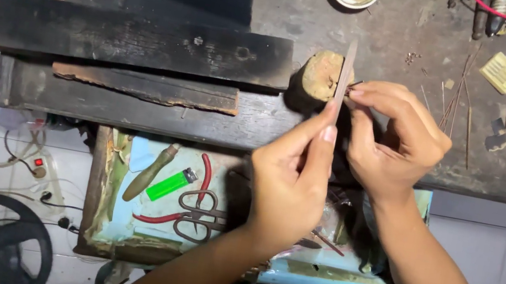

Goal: Filing and shaping a small metal jewelry component using a hand file at a workbench.

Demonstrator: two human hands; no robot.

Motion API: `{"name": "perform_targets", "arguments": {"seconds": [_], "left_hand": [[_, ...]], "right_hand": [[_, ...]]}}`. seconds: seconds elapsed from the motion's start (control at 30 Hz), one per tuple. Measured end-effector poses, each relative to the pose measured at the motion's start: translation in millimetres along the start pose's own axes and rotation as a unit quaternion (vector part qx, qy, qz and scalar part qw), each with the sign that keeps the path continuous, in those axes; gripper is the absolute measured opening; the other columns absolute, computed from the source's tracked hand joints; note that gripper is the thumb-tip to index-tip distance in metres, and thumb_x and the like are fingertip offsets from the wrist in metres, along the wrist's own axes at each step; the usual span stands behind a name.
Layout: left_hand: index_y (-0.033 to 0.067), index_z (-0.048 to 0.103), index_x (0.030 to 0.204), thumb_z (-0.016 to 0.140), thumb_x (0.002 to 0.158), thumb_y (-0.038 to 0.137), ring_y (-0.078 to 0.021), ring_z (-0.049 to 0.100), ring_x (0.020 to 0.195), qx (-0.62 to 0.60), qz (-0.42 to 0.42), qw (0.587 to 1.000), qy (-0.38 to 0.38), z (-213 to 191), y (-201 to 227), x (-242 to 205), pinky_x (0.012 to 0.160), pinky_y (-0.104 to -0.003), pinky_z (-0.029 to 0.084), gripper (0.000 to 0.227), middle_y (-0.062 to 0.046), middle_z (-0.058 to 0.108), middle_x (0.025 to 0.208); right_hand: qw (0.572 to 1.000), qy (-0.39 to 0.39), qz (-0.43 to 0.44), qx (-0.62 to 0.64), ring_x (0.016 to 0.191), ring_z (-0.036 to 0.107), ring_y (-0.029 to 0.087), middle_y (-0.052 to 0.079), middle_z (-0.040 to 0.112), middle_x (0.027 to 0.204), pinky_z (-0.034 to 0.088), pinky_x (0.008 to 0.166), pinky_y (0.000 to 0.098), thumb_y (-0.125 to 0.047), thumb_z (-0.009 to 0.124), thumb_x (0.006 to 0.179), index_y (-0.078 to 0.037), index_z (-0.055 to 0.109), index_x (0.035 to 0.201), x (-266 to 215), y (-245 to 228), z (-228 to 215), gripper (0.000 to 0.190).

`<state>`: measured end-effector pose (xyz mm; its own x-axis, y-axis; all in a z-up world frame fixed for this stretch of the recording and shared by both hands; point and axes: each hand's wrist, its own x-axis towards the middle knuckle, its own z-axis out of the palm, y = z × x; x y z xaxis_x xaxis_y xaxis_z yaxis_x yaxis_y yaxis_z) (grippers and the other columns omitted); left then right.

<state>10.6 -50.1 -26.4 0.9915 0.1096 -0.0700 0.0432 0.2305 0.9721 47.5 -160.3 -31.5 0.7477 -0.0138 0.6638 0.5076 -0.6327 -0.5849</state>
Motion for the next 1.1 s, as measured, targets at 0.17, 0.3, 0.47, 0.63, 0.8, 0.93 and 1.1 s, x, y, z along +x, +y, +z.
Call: {"name": "perform_targets", "arguments": {"seconds": [0.17,0.3,0.47,0.63,0.8,0.93,1.1], "left_hand": [[-0.0047,0.066,0.128,0.056,0.101,0.006,-0.0199,0.067,0.121,-0.026,-0.014,1.0,-0.006,8.8,0.1,16.1,0.109,-0.029,0.055,0.03,-0.019,0.07,0.129],[0.0019,0.067,0.135,0.058,0.105,0.01,-0.0072,0.046,0.067,-0.081,-0.018,0.997,0.006,10.2,-13.6,18.4,0.061,-0.024,0.045,0.032,0.001,0.06,0.079],[-0.0008,0.064,0.136,0.057,0.104,0.008,-0.0081,0.044,0.058,-0.025,-0.01,0.999,0.031,1.0,-8.9,-21.7,0.052,-0.025,0.04,0.034,-0.001,0.052,0.068],[-0.0026,0.066,0.133,0.058,0.103,0.01,-0.0063,0.048,0.062,0.017,-0.002,1.0,0.024,5.8,-4.1,-10.0,0.055,-0.025,0.047,0.033,-0.004,0.076,0.108],[-0.0043,0.065,0.129,0.056,0.102,0.008,-0.019,0.067,0.121,-0.024,0.0,1.0,0.017,13.6,-3.2,11.3,0.108,-0.029,0.054,0.031,-0.018,0.07,0.13],[-0.004,0.066,0.128,0.058,0.101,0.008,-0.0165,0.069,0.113,-0.056,-0.045,0.997,-0.003,5.0,-3.9,20.8,0.092,-0.025,0.059,0.031,-0.018,0.071,0.129],[0.0055,0.065,0.138,0.055,0.107,0.016,-0.007,0.043,0.057,0.033,0.008,0.999,-0.026,-22.9,6.5,-4.2,0.051,-0.025,0.039,0.034,0.003,0.046,0.064]], "right_hand": [[1.0,0.003,-0.005,0.01,0.083,0.073,0.036,0.026,0.071,0.088,0.057,0.079,0.0386,0.027,0.062,0.088,0.011,0.067,0.089,0.5,0.9,-1.0,0.017],[1.0,0.003,-0.015,0.011,0.084,0.073,0.036,0.026,0.072,0.089,0.058,0.081,0.0396,0.027,0.061,0.088,0.011,0.067,0.091,0.8,1.3,-0.9,0.017],[1.0,0.001,-0.012,0.009,0.085,0.073,0.036,0.025,0.072,0.089,0.058,0.082,0.0402,0.026,0.06,0.086,0.011,0.068,0.091,-0.7,0.8,-2.1,0.017],[1.0,0.001,-0.004,0.015,0.083,0.073,0.036,0.025,0.071,0.088,0.057,0.081,0.0397,0.026,0.059,0.086,0.011,0.067,0.09,-0.7,2.1,-0.6,0.018],[1.0,0.003,-0.006,0.013,0.083,0.073,0.037,0.026,0.072,0.089,0.058,0.082,0.0405,0.026,0.059,0.088,0.011,0.067,0.09,0.1,1.0,-0.9,0.017],[1.0,0.003,-0.007,0.015,0.082,0.072,0.036,0.026,0.071,0.089,0.058,0.081,0.0405,0.026,0.061,0.088,0.011,0.066,0.09,-0.7,0.4,-1.7,0.016],[1.0,0.002,-0.005,0.011,0.084,0.073,0.035,0.025,0.072,0.089,0.058,0.083,0.0401,0.026,0.061,0.085,0.011,0.068,0.089,-0.4,3.0,-0.6,0.017]]}}
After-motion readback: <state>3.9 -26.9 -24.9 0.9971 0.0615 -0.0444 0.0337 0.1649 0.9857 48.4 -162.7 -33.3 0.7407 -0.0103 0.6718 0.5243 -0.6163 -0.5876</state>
